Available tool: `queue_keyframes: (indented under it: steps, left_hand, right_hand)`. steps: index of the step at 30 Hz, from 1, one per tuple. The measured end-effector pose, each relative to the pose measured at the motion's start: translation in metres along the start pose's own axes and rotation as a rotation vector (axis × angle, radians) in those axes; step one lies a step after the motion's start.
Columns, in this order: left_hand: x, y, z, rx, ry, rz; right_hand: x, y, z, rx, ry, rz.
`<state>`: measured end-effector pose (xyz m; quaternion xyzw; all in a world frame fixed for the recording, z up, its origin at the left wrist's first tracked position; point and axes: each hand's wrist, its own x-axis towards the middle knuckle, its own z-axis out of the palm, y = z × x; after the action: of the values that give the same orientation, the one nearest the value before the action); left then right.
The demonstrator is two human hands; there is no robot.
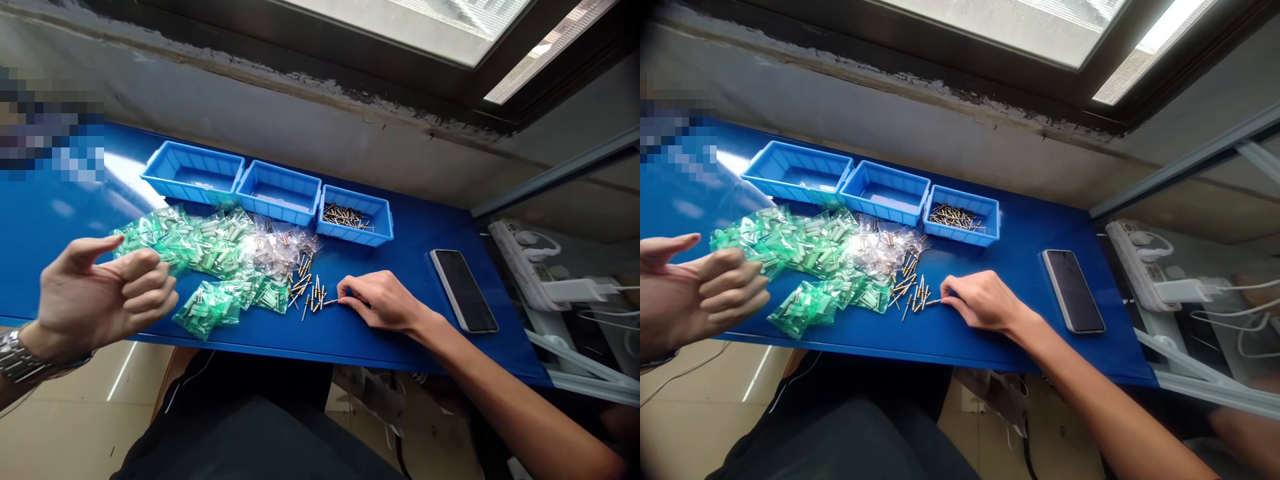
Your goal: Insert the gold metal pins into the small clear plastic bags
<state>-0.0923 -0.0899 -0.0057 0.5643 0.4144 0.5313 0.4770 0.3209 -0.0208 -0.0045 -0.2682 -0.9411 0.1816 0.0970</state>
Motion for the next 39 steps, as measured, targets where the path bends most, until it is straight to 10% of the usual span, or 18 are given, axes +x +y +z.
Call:
queue_keyframes:
  steps: [3,13,39]
  left_hand:
    - [0.023,0.016,0.018,-0.318,-0.381,-0.203]
    - [0.119,0.03,0.096,0.43,-0.207,0.235]
    - [0.11,-0.002,0.097,0.507,-0.193,0.429]
  right_hand:
    - [0.008,-0.003,-0.003,0.076,0.093,0.016]
    - [0.106,-0.011,-0.009,0.381,0.59,0.144]
    - [0.099,-0.017,0.016,0.28,0.69,0.053]
